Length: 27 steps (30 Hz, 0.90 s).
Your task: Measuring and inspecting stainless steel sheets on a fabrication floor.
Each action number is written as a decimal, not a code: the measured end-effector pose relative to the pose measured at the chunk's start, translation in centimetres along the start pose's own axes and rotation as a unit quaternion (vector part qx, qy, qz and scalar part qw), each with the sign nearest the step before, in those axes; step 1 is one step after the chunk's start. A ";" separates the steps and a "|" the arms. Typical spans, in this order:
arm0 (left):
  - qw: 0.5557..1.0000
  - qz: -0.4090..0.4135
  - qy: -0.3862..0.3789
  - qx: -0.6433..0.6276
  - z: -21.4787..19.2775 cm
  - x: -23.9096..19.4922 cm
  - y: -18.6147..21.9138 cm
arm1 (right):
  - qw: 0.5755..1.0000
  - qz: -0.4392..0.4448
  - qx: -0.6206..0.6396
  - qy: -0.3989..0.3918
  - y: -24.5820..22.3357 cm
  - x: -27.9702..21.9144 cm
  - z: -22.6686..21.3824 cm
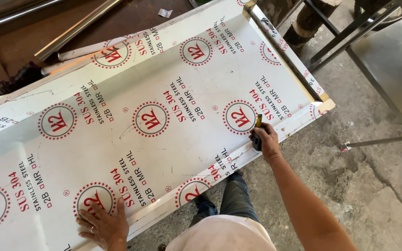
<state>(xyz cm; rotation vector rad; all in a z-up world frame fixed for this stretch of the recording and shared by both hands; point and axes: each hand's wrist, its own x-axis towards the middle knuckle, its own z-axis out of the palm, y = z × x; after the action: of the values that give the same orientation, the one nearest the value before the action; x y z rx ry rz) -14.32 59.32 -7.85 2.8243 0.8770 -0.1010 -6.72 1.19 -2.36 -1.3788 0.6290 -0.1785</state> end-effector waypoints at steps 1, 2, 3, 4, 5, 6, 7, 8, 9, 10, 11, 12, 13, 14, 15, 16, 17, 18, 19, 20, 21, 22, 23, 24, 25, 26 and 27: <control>1.000 0.002 -0.001 0.001 0.3 0.1 -0.2 | 1.000 0.001 0.001 0.003 0.0 -0.1 0.1; 1.000 0.002 0.002 -0.001 0.5 0.2 -0.3 | 1.000 0.001 0.002 0.003 -0.1 -0.1 0.1; 1.000 0.001 0.004 -0.004 0.8 0.2 -0.4 | 1.000 0.001 0.003 0.003 -0.2 -0.1 0.1; 1.000 0.003 0.004 -0.003 1.0 0.3 -0.5 | 1.000 0.002 0.004 0.005 -0.2 -0.2 0.1; 1.000 0.004 0.006 -0.003 1.2 0.4 -0.6 | 1.000 0.001 0.003 0.003 -0.2 -0.2 0.0; 1.000 0.004 0.010 -0.003 1.3 0.4 -0.7 | 1.000 0.000 0.003 0.000 -0.2 -0.2 0.0; 1.000 0.005 0.010 -0.002 1.1 0.4 -0.6 | 1.000 0.000 0.004 0.001 -0.1 -0.1 0.0; 1.000 0.004 0.007 -0.005 1.0 0.4 -0.6 | 1.000 -0.001 0.002 0.000 -0.1 -0.1 0.0; 1.000 0.003 0.003 -0.008 0.8 0.3 -0.5 | 1.000 -0.002 0.001 0.000 0.0 -0.1 0.0; 1.000 0.004 0.003 -0.008 0.9 0.4 -0.6 | 1.000 -0.001 0.002 0.001 -0.2 -0.3 0.1; 1.000 0.002 0.001 -0.007 1.0 0.4 -0.6 | 1.000 -0.002 -0.003 0.002 -0.4 -0.4 0.2; 1.000 0.000 -0.001 -0.007 1.2 0.5 -0.7 | 1.000 -0.002 -0.007 0.003 -0.6 -0.5 0.2; 1.000 0.001 -0.001 -0.007 1.3 0.6 -0.8 | 1.000 -0.002 -0.007 0.004 -0.5 -0.5 0.2; 1.000 -0.001 -0.001 -0.005 1.5 0.7 -0.9 | 1.000 -0.002 -0.010 0.005 -0.5 -0.4 0.2; 1.000 -0.003 -0.002 -0.003 1.6 0.7 -1.0 | 1.000 -0.002 -0.012 0.005 -0.5 -0.3 0.2; 1.000 -0.001 -0.003 -0.003 1.6 0.7 -1.1 | 1.000 -0.003 -0.013 0.007 -0.3 -0.3 0.3; 1.000 0.003 0.004 -0.006 1.6 0.7 -1.2 | 1.000 -0.002 -0.009 0.008 0.0 -0.2 0.3; 1.000 0.008 0.010 -0.010 1.6 0.7 -1.1 | 1.000 -0.002 -0.005 0.010 0.1 -0.1 0.1; 1.000 0.012 0.008 -0.011 1.5 0.5 -0.8 | 1.000 -0.003 -0.006 0.013 0.0 -0.2 -0.2; 1.000 0.016 0.013 -0.015 1.2 0.5 -0.7 | 1.000 -0.003 0.000 0.011 0.0 -0.2 -0.1; 0.999 0.020 0.018 -0.019 0.8 0.6 -0.6 | 1.000 -0.002 0.006 0.009 0.0 -0.2 0.0; 0.999 0.020 0.019 -0.019 0.8 0.5 -0.4 | 1.000 -0.003 0.007 0.009 0.0 -0.2 -0.1; 1.000 0.017 0.014 -0.018 0.8 0.4 -0.3 | 1.000 0.001 0.009 0.011 0.0 -0.3 -0.1; 1.000 0.012 0.010 -0.017 0.7 0.4 -0.2 | 1.000 0.005 0.013 0.010 0.0 -0.2 0.0; 1.000 0.011 0.013 -0.018 0.9 0.4 0.3 | 1.000 0.004 0.014 0.009 0.3 0.2 -0.7; 1.000 0.010 0.009 -0.013 0.8 0.2 0.1 | 1.000 0.001 0.020 0.009 0.8 0.5 -0.8; 1.000 0.008 0.005 -0.009 0.6 0.1 -0.2 | 1.000 -0.002 0.025 0.009 1.4 0.7 -0.8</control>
<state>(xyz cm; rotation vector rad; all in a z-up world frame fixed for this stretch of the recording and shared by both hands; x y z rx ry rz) -14.30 59.40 -8.50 2.8176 0.8527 -0.0776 -6.86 0.48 -4.00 -1.3309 0.6336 -0.2086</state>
